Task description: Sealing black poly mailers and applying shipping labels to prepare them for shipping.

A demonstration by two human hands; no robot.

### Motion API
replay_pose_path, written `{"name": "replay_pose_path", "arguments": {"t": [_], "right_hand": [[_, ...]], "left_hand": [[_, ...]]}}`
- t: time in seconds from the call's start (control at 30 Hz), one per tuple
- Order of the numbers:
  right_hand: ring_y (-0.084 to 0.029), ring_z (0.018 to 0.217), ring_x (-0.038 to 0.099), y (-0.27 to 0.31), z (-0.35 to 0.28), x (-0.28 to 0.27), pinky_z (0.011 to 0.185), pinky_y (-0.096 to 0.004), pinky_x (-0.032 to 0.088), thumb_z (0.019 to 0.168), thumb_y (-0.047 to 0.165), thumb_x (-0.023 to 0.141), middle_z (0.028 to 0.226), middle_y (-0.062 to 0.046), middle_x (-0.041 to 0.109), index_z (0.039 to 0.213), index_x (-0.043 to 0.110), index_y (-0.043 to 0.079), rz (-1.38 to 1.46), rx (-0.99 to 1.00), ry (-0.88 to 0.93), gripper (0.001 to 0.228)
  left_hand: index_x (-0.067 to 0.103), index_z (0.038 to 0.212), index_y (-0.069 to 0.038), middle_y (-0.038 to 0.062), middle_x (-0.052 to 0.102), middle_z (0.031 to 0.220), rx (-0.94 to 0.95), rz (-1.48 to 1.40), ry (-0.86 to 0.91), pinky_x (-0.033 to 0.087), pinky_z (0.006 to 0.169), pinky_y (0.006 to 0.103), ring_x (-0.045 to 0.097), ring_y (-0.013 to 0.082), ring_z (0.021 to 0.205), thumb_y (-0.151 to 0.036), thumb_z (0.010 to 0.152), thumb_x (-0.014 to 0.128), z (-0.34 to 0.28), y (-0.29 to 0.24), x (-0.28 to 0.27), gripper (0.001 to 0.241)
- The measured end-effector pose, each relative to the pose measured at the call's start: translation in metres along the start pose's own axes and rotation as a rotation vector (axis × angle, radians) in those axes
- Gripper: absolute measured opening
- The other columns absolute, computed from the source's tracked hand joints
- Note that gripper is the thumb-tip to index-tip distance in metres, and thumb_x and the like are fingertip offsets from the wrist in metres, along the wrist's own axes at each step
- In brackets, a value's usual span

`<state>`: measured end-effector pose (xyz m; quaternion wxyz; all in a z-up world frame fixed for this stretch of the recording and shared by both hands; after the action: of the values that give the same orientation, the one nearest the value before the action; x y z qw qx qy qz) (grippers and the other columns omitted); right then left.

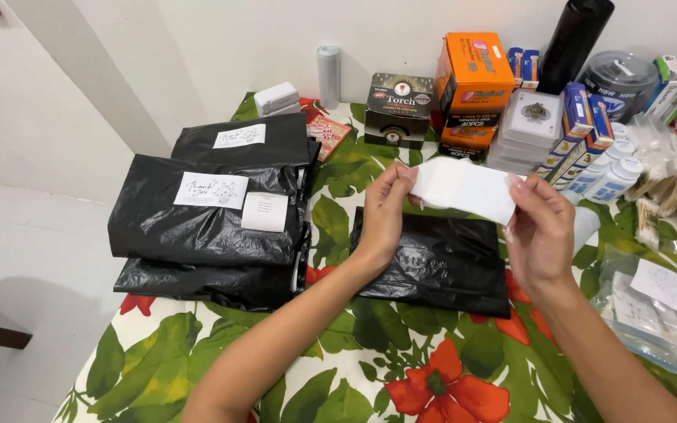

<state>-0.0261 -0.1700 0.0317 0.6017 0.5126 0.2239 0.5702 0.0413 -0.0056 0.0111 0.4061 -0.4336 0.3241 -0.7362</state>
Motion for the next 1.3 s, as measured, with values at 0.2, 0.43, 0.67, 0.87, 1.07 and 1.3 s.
{"name": "replay_pose_path", "arguments": {"t": [0.2,0.43,0.67,0.87,1.07,1.3], "right_hand": [[-0.009,0.074,0.050,0.007,0.023,-0.029,0.054,-0.017,0.036,0.086,0.023,0.059,0.076,0.003,0.051,0.070,0.049,0.016,-0.085,0.119,-0.038,0.020],[-0.007,0.065,0.051,0.039,0.037,-0.044,0.039,-0.017,0.033,0.082,0.018,0.057,0.074,0.003,0.054,0.083,0.059,0.009,0.019,0.072,-0.120,0.009],[-0.008,0.075,0.057,0.072,0.036,-0.056,0.047,-0.015,0.037,0.078,0.021,0.059,0.079,0.004,0.055,0.082,0.055,0.015,0.077,0.047,-0.157,0.008],[-0.007,0.071,0.054,0.080,0.033,-0.055,0.046,-0.015,0.034,0.078,0.024,0.058,0.077,0.005,0.054,0.079,0.051,0.016,0.068,0.057,-0.190,0.010],[-0.009,0.054,0.050,0.087,0.032,-0.061,0.043,-0.017,0.034,0.081,0.018,0.059,0.074,0.001,0.057,0.074,0.052,0.015,0.125,0.026,-0.189,0.011],[-0.009,0.053,0.047,0.094,0.034,-0.067,0.045,-0.018,0.036,0.078,0.020,0.059,0.070,0.001,0.054,0.078,0.054,0.013,0.153,0.027,-0.170,0.009]], "left_hand": [[0.053,0.074,-0.009,0.004,0.058,0.070,-0.074,0.331,0.185,0.042,0.066,0.0275,0.053,0.0139,0.065,-0.034,0.090,0.040,0.005,-0.007,-0.011,0.032],[0.043,0.124,-0.003,0.018,0.044,0.131,0.386,1.222,0.851,0.033,0.102,0.0510,0.042,0.0296,0.123,-0.040,0.079,0.054,-0.056,-0.001,0.041,0.060],[-0.004,0.144,0.003,0.025,-0.005,0.150,0.462,1.550,0.957,0.003,0.111,0.0542,-0.003,0.0350,0.141,-0.037,0.062,0.063,-0.098,0.024,0.013,0.113],[0.014,0.143,0.004,0.023,0.018,0.149,0.517,1.676,0.895,0.022,0.108,0.0499,0.019,0.0352,0.139,-0.037,0.077,0.059,-0.103,0.059,-0.013,0.090],[0.028,0.141,0.001,0.019,0.034,0.145,0.913,1.714,0.900,0.040,0.102,0.0406,0.040,0.0315,0.131,-0.012,0.094,0.038,-0.107,0.059,-0.008,0.050],[0.056,0.109,0.001,0.015,0.061,0.085,0.357,1.400,0.906,0.053,0.050,0.0363,0.059,0.0285,0.067,0.011,0.080,0.046,-0.051,-0.001,0.032,0.032]]}}
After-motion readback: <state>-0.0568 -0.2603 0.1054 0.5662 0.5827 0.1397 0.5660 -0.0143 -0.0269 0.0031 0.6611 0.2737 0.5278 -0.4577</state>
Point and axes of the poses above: each hand's wrist, its own z-axis towards the middle knuckle, its own x-axis out of the palm, y = z × x, the point moved 4 cm from there along z, towards the middle knuckle
